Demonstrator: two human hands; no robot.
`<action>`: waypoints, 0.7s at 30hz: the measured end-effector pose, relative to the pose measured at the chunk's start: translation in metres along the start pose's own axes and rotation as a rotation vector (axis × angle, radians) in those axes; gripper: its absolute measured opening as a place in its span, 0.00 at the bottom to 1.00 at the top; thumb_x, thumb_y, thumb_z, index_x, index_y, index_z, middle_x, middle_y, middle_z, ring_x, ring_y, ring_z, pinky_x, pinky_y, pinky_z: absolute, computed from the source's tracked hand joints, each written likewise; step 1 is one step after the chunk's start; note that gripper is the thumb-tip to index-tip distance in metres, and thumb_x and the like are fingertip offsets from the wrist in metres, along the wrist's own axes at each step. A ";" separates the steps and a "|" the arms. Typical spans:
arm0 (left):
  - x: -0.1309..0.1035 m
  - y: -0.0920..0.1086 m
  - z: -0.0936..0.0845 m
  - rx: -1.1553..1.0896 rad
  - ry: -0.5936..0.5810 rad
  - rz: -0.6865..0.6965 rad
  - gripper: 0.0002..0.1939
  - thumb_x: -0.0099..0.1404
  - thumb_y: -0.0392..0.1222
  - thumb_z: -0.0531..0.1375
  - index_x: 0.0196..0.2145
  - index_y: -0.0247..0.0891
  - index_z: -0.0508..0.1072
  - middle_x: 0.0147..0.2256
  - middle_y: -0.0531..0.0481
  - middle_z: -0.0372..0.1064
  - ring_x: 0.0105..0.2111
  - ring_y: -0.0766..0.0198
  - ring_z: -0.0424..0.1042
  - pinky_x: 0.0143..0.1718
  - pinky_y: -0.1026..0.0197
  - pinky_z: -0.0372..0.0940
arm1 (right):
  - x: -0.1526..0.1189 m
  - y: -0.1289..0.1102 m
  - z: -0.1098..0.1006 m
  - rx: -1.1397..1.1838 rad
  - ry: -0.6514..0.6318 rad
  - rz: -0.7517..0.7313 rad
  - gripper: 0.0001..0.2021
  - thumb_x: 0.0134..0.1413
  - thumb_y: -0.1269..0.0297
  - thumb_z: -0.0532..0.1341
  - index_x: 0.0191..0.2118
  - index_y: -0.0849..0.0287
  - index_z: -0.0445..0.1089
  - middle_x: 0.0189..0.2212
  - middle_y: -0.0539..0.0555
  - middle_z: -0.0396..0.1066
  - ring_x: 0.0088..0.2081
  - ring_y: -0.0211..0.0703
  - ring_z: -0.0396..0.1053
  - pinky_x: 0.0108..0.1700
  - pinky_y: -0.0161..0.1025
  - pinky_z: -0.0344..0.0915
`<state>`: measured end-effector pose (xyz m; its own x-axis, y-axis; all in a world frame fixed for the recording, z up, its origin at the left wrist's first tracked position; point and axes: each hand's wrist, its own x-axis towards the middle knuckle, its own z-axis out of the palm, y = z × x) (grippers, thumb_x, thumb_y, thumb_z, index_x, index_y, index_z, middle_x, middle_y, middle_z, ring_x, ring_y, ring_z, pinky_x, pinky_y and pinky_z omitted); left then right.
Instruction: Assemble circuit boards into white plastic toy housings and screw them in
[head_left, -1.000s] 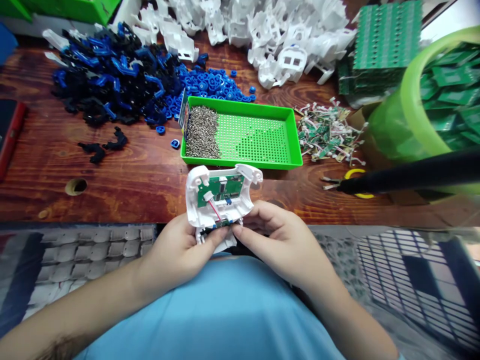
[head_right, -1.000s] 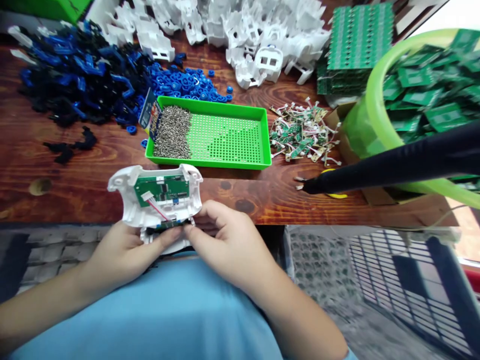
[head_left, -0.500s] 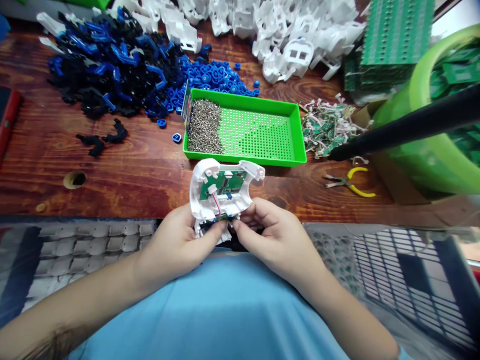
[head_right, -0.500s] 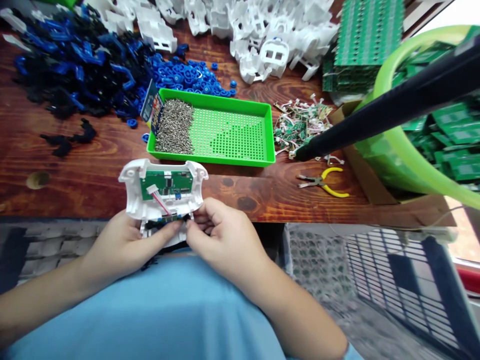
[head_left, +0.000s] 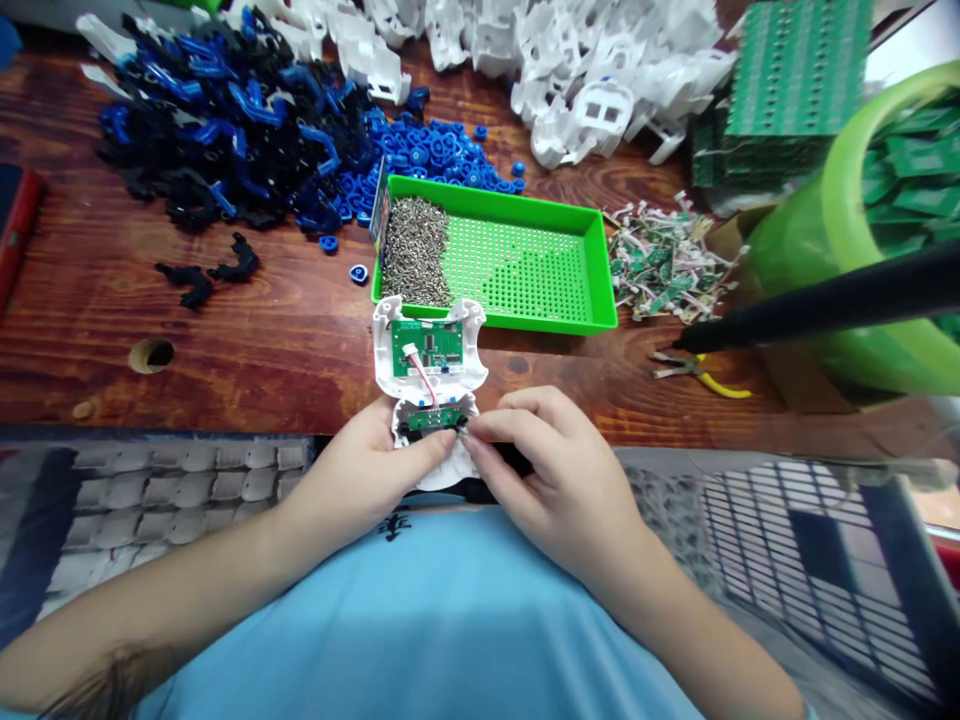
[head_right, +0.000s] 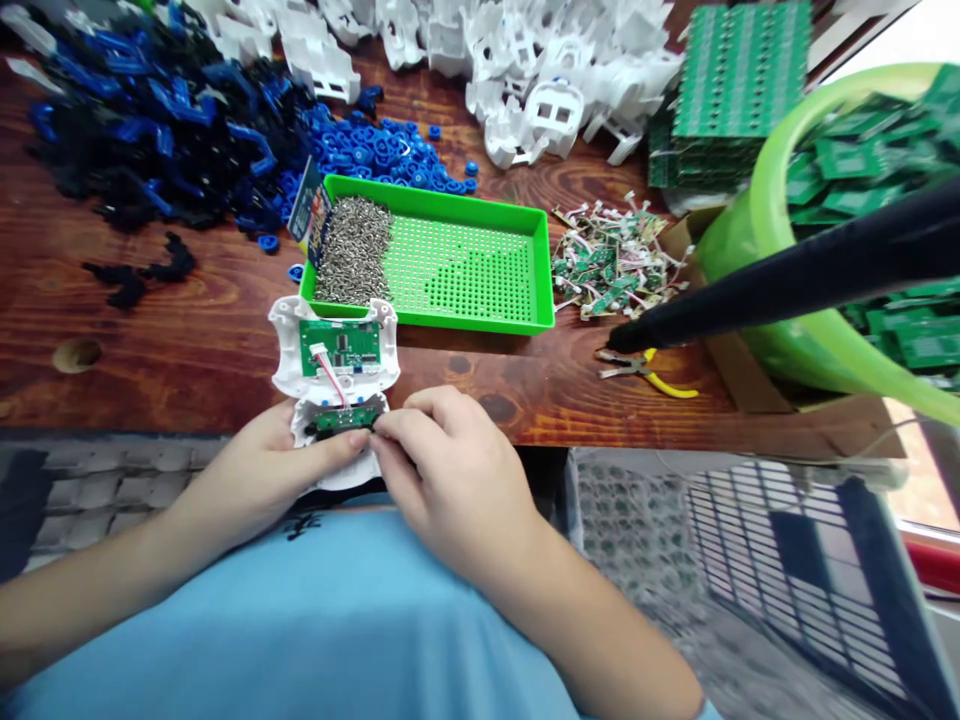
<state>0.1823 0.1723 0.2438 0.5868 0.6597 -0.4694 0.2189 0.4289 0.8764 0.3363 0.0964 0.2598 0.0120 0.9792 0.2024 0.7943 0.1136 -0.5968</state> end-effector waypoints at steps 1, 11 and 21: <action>0.000 0.000 0.001 -0.005 -0.001 -0.001 0.20 0.59 0.42 0.61 0.48 0.34 0.70 0.46 0.45 0.74 0.46 0.54 0.72 0.47 0.57 0.66 | 0.000 0.000 0.000 -0.038 -0.004 -0.016 0.06 0.57 0.68 0.56 0.38 0.58 0.70 0.34 0.55 0.68 0.36 0.40 0.66 0.38 0.38 0.67; 0.002 -0.003 0.001 0.100 0.071 0.078 0.16 0.58 0.38 0.61 0.45 0.32 0.72 0.44 0.44 0.75 0.45 0.53 0.72 0.50 0.54 0.63 | 0.002 -0.014 0.003 -0.345 -0.088 -0.157 0.09 0.57 0.68 0.55 0.34 0.62 0.73 0.32 0.56 0.71 0.32 0.42 0.66 0.32 0.41 0.64; 0.003 -0.007 -0.001 -0.129 -0.075 0.006 0.20 0.61 0.41 0.60 0.50 0.36 0.67 0.46 0.47 0.73 0.43 0.59 0.71 0.44 0.62 0.64 | 0.001 0.000 0.007 -0.239 -0.056 -0.116 0.10 0.57 0.69 0.55 0.41 0.63 0.71 0.33 0.57 0.70 0.34 0.42 0.66 0.34 0.40 0.66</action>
<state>0.1822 0.1719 0.2359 0.6455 0.6167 -0.4506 0.1163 0.5037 0.8560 0.3322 0.0986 0.2551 -0.1155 0.9705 0.2115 0.9095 0.1889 -0.3702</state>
